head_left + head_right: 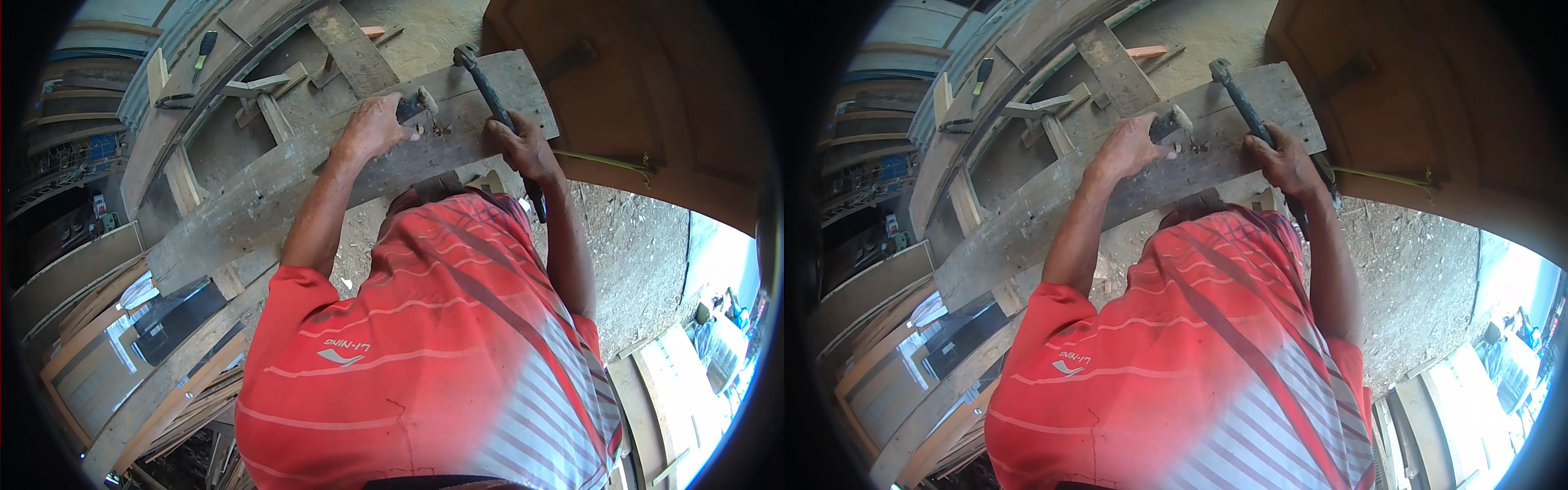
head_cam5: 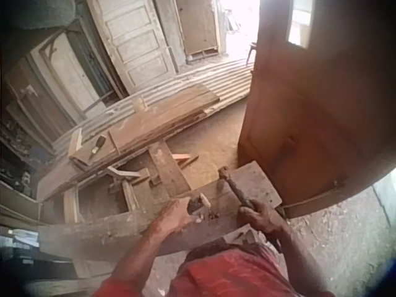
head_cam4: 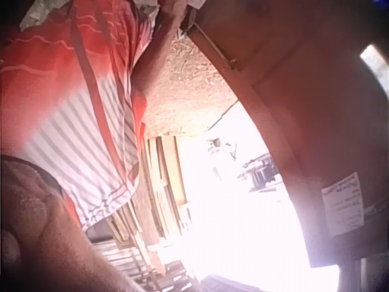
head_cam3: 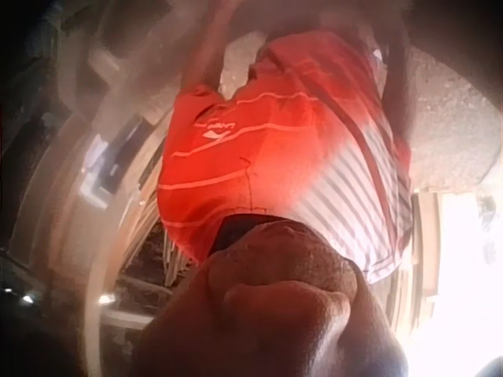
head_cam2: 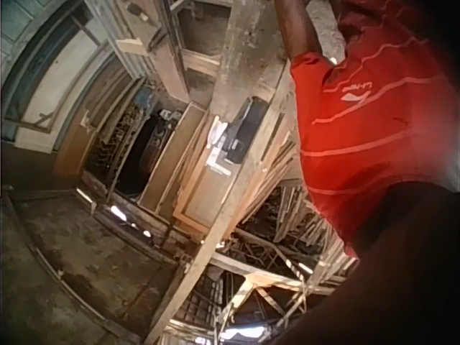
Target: The person chisels a piece of wood. They hold a chisel against a wooden plank and strike the end of the chisel handle with a hammer to remove small shavings of wood.
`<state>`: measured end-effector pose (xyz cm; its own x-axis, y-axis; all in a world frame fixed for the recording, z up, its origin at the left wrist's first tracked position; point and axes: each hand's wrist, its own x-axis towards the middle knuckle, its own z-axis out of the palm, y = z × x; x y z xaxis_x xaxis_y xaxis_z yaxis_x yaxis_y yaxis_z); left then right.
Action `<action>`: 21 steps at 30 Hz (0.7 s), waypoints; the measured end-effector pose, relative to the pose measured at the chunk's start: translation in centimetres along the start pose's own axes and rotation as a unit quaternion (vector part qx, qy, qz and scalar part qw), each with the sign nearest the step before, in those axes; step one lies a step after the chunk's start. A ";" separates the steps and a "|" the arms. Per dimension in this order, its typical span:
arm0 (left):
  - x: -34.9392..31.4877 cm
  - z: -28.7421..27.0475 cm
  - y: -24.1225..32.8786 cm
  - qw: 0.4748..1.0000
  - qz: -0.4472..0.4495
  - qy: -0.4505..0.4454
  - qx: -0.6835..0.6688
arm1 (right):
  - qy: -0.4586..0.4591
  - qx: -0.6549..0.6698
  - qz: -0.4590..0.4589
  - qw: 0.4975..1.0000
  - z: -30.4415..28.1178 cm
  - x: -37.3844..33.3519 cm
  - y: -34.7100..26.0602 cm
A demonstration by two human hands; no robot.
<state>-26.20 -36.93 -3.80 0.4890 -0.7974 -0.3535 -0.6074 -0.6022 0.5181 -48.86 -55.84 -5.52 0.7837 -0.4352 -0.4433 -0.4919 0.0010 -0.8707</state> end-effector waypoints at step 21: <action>-2.6 -3.3 5.1 0.927 0.215 0.275 -0.137 | -0.001 0.038 -0.020 0.999 0.0 0.3 1.3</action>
<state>-28.51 -37.79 2.38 0.5293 -0.7754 0.3443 -0.6754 -0.1395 0.7242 -49.24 -55.95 -6.77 0.8032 -0.4339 -0.4082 -0.4298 0.0525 -0.9014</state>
